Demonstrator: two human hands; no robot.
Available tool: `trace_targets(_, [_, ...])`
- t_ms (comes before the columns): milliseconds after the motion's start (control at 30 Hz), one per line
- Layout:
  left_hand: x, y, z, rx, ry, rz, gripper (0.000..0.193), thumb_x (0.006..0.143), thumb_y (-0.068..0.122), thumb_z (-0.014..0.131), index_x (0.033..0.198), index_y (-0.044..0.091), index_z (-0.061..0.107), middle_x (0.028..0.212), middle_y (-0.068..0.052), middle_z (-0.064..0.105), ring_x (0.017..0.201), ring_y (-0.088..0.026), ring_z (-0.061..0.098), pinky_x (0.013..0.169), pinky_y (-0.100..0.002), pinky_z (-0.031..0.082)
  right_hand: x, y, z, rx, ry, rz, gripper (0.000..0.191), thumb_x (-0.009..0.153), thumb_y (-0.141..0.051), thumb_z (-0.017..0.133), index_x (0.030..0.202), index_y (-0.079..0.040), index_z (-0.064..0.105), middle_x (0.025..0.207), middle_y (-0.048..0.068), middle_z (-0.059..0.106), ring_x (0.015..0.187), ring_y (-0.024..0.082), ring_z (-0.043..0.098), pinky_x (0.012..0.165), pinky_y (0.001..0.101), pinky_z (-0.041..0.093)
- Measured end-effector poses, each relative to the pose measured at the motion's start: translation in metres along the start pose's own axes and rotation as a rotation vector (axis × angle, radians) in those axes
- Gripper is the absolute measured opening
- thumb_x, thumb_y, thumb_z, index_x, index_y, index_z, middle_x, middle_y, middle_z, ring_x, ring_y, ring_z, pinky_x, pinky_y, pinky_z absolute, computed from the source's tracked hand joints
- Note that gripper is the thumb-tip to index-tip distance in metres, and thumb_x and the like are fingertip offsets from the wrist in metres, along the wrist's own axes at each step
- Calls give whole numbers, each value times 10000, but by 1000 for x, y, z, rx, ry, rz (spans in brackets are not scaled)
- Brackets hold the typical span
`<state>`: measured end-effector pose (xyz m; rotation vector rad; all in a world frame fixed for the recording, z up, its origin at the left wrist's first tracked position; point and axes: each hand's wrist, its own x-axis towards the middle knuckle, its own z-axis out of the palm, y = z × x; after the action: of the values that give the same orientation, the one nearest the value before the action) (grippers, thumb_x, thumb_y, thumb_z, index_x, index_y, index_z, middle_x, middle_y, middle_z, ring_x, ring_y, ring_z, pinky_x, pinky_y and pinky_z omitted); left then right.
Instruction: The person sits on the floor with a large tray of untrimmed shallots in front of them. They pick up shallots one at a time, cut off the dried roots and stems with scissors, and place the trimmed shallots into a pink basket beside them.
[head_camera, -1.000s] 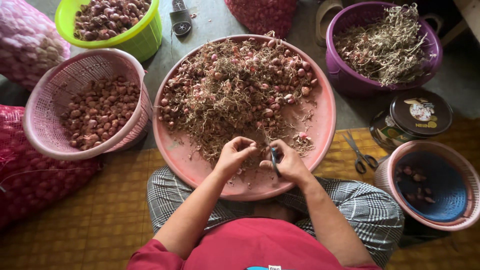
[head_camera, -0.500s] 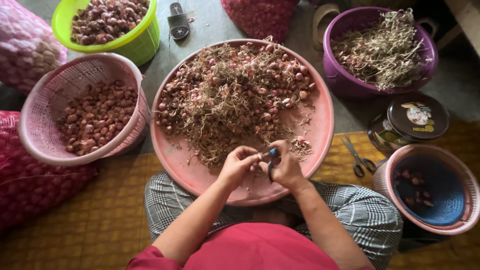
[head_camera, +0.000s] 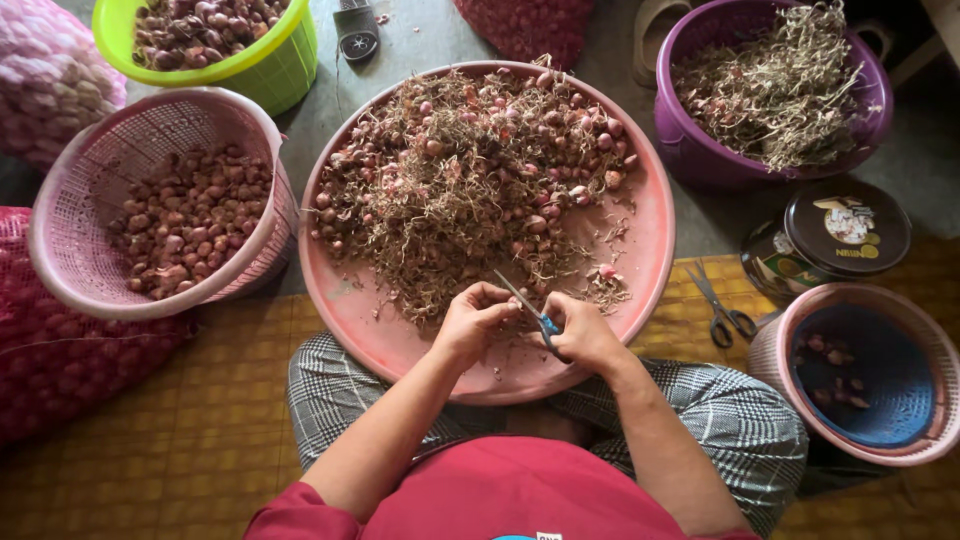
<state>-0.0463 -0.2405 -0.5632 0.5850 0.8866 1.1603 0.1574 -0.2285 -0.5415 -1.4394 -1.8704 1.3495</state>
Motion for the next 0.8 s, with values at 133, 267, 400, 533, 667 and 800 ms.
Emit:
trace_targets(133, [18,7,3,-115,68,-69,168,861,94,725,996,42,640,852,-61,701,729,-166,681,607,-307,548,1,-1,-9,24,161,0,501,696,-346,922,994,-81,618,687,-1,614,632,84,551,569,281,478])
trace_targets(267, [48,25,20,883,127,371,99,985,118,667,1080,105,689,936,-113,672,759,-247,658,672,-392,529,3,-5,-15,122,231,-69,456,816,-384,847,1052,-82,601,676,-13,520,622,90,475,574,284,429])
trace_targets(400, [65,42,37,1628,71,610,251,930,70,581,1130,205,649,1048,-156,674,845,-406,697,696,-510,558,4,-8,-15,143,242,-70,433,818,-359,847,1044,-78,606,672,-30,521,622,80,473,574,277,425])
trace_targets(533, [66,49,43,1733,51,527,342,887,32,508,1189,164,599,1033,-145,681,842,-417,701,676,-537,548,4,-10,-16,238,244,-80,410,828,-337,845,1027,-67,607,690,-53,532,633,64,478,577,255,424])
trace_targets(667, [72,52,45,1786,92,488,306,931,50,514,1195,175,604,973,-167,689,837,-421,702,663,-531,555,4,-14,-14,249,239,0,376,834,-299,840,1029,-66,619,682,-42,522,616,70,456,550,252,396])
trace_targets(800, [72,54,43,1486,46,546,133,952,171,685,1067,126,636,954,-167,723,874,-387,708,714,-479,555,7,-18,-17,421,264,-138,424,840,-187,858,1129,-55,577,766,-10,581,672,82,524,605,245,449])
